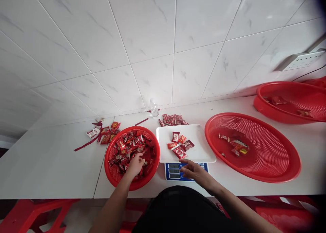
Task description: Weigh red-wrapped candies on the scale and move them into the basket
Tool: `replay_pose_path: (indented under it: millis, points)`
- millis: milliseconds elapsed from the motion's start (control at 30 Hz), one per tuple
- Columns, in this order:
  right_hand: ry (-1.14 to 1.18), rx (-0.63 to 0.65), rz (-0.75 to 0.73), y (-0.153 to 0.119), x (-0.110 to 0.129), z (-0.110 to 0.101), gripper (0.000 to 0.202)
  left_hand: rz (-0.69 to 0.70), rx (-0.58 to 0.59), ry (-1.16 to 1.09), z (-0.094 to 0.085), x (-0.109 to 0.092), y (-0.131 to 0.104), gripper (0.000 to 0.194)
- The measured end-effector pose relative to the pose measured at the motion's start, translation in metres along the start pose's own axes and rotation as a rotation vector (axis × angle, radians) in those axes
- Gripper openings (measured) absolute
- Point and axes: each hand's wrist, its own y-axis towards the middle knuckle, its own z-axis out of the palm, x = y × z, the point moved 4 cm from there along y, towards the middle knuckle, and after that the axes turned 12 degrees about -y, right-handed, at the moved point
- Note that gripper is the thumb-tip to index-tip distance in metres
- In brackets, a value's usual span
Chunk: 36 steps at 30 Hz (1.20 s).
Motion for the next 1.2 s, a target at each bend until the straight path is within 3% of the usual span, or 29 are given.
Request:
replay_pose_path:
  millis: [100,233,467,667,833,967,1100,1200]
  points:
    - [-0.022,-0.011,0.006,-0.001,-0.003,-0.004,0.055,0.054,-0.037,0.152,0.006,0.008,0.018,0.027]
    - [-0.037,-0.021,0.013,-0.001,-0.002,-0.005,0.054,0.098,-0.027,0.265,0.021,0.002,0.045,0.043]
    - [-0.021,-0.029,0.022,-0.002,-0.002,-0.006,0.058,-0.019,0.061,0.434,0.042,-0.009,0.079,0.062]
    - [-0.029,-0.034,0.036,-0.005,-0.006,-0.009,0.056,-0.011,0.067,0.478,0.043,0.005,0.074,0.037]
    - [-0.025,-0.032,0.025,-0.004,-0.009,-0.008,0.053,-0.034,0.099,0.512,0.025,0.033,0.055,0.031]
    - [-0.046,-0.017,0.007,0.001,-0.009,-0.005,0.050,0.001,0.076,0.545,0.015,0.035,0.045,0.024]
    - [-0.068,-0.002,-0.011,0.005,-0.007,-0.002,0.049,0.054,-0.032,0.585,0.017,0.023,0.050,0.037]
    - [-0.083,0.001,-0.019,0.006,-0.007,-0.003,0.050,0.010,-0.033,0.616,0.023,0.021,0.058,0.049]
